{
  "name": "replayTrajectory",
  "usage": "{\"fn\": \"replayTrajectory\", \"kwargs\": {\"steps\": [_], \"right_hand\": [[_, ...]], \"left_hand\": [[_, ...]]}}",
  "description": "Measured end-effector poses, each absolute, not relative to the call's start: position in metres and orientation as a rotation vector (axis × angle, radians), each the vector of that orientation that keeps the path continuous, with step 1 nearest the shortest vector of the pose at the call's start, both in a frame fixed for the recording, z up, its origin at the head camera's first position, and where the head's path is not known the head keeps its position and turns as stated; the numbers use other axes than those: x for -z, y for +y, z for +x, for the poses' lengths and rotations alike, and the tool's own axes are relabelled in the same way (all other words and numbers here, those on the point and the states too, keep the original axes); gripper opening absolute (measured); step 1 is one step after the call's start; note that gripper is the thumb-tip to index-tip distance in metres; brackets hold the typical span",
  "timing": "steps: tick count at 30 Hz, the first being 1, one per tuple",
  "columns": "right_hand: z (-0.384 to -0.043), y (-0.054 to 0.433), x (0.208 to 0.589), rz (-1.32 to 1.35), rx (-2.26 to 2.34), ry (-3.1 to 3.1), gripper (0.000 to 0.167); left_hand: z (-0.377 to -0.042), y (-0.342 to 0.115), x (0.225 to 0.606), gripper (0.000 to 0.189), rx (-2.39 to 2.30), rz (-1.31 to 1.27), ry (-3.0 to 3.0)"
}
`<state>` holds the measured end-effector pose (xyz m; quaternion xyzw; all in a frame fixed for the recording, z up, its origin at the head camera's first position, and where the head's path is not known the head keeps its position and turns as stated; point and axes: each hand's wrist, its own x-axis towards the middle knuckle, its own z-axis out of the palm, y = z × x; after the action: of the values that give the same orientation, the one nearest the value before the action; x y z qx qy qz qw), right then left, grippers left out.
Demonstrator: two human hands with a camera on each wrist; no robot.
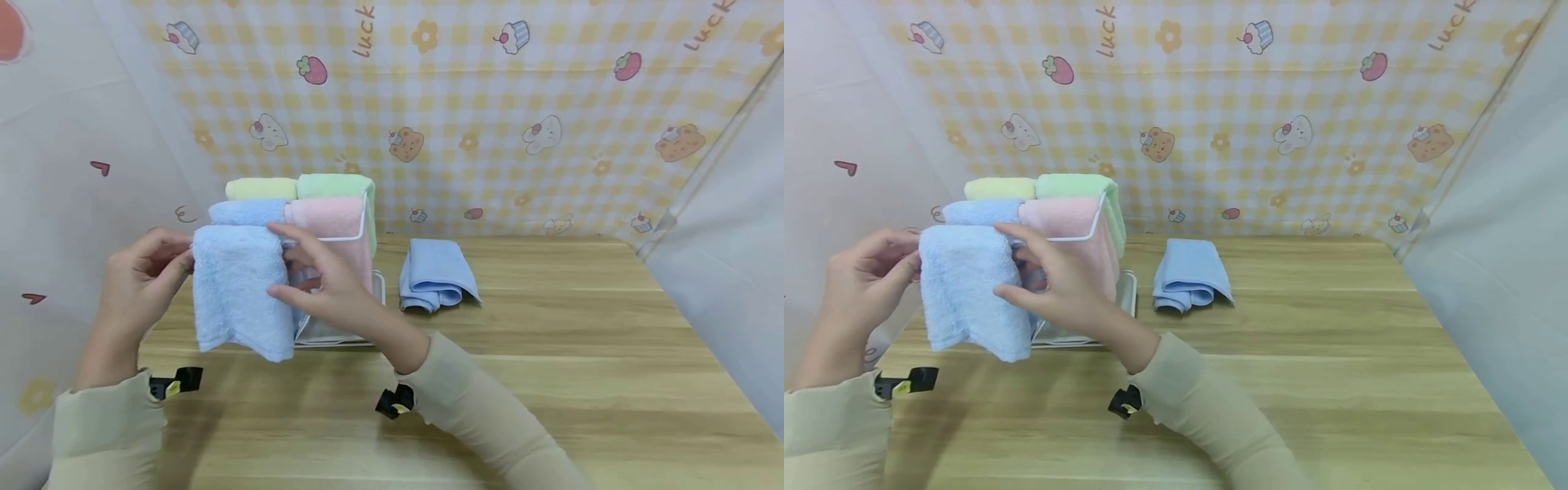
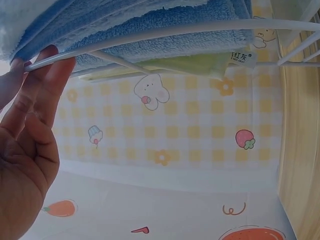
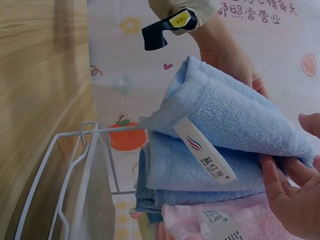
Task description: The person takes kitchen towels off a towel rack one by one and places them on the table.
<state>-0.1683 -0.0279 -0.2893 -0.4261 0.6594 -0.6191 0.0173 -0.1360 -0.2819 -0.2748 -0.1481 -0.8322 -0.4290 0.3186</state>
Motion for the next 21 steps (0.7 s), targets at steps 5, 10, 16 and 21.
{"fn": "replayTrajectory", "kwargs": {"steps": [5,10,16,21], "right_hand": [[-0.170,-0.041,0.285,-1.335,1.902,2.007,0.073],[-0.171,-0.049,0.282,-1.279,1.920,1.981,0.073],[-0.174,-0.055,0.281,-1.261,1.900,2.051,0.068],[-0.174,-0.052,0.280,-1.252,1.884,2.160,0.058]], "left_hand": [[-0.134,-0.283,0.275,0.010,1.101,-0.417,-2.183],[-0.136,-0.283,0.275,0.010,1.083,-0.416,-2.187],[-0.137,-0.284,0.276,0.011,1.105,-0.411,-2.169],[-0.136,-0.283,0.275,0.010,1.117,-0.434,-2.185]]}}
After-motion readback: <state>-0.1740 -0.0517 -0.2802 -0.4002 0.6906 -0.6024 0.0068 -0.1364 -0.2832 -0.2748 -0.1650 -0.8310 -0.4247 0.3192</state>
